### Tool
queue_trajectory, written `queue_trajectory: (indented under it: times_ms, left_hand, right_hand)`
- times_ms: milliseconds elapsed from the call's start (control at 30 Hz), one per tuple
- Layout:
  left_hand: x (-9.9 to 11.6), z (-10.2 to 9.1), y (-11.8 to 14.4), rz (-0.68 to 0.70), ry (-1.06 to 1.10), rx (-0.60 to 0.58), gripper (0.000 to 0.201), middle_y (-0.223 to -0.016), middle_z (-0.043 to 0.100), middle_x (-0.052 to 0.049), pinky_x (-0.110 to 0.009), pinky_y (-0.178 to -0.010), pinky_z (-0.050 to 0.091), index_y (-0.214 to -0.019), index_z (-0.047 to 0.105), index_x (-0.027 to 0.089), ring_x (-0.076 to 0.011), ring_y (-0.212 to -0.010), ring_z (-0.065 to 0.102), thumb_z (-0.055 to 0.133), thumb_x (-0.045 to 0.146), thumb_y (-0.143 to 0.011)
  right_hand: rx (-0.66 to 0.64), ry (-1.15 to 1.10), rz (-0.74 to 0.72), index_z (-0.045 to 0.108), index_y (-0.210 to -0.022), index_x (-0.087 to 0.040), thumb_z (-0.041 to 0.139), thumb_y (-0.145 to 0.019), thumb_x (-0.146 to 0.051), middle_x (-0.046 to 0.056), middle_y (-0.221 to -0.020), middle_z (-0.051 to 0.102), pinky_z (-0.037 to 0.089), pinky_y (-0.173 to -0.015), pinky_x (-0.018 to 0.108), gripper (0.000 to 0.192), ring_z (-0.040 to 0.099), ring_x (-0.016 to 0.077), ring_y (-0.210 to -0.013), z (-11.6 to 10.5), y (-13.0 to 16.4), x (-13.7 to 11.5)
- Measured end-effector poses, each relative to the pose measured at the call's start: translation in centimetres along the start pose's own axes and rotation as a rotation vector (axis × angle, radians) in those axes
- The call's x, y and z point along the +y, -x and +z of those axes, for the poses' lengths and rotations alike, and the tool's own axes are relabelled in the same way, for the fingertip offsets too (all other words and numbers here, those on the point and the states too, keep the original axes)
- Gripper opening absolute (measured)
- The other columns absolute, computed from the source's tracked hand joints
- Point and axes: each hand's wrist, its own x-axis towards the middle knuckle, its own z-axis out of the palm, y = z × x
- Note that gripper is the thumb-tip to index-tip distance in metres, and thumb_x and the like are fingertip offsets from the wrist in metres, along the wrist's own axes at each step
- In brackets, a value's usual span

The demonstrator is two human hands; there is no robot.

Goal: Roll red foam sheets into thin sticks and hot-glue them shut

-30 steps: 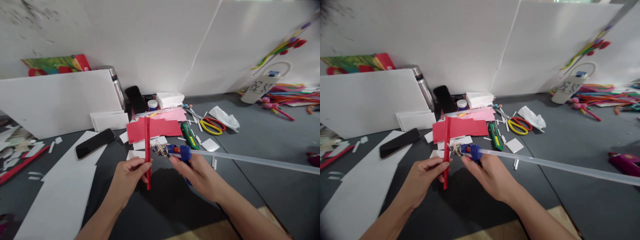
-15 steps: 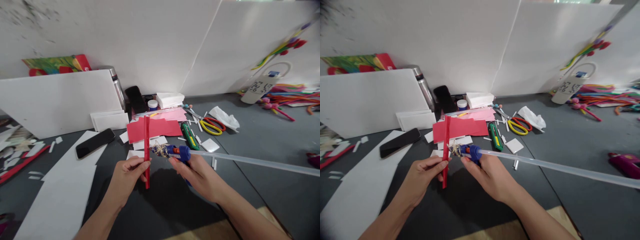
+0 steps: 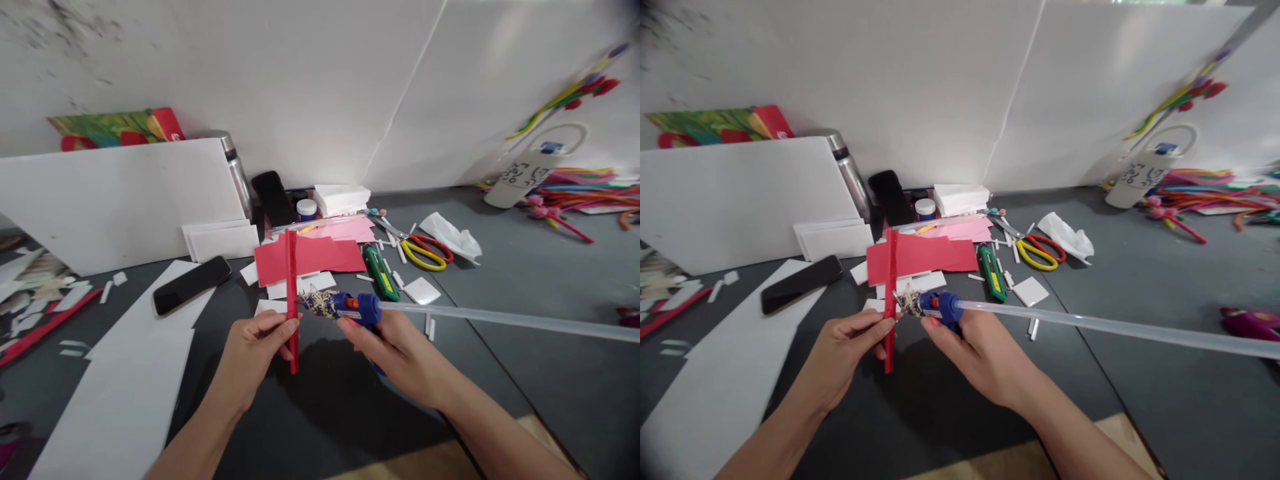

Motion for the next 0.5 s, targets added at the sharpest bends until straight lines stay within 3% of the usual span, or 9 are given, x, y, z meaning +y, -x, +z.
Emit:
queue_trajectory:
  times_ms: [300, 500]
  left_hand:
    - [-0.60, -0.32, -0.08, 0.029, -0.013, 0.004, 0.021, -0.070, 0.061, 0.001, -0.020, -0.056, 0.045, -0.068, 0.075, 0.018, -0.0092, -0.059, 0.057, 0.075, 0.036, -0.080]
    - [-0.52, -0.18, -0.22, -0.010, 0.062, 0.042, 0.021, -0.077, 0.066, -0.002, -0.021, -0.056, 0.052, -0.076, 0.079, 0.017, -0.0121, -0.065, 0.057, 0.080, 0.037, -0.073]
  right_hand:
    - [-0.039, 0.033, -0.036, 0.057, -0.084, -0.020, 0.044, -0.102, -0.039, -0.003, -0.068, 0.049, 0.034, -0.057, 0.023, 0.029, 0.041, 0.0122, -0.061, -0.01, -0.19, -0.14]
    - [-0.063, 0.034, -0.026, 0.058, -0.090, -0.019, 0.043, -0.103, -0.039, -0.001, -0.075, 0.055, 0.037, -0.063, 0.024, 0.028, 0.047, 0.0135, -0.067, 0.22, -0.07, 0.19]
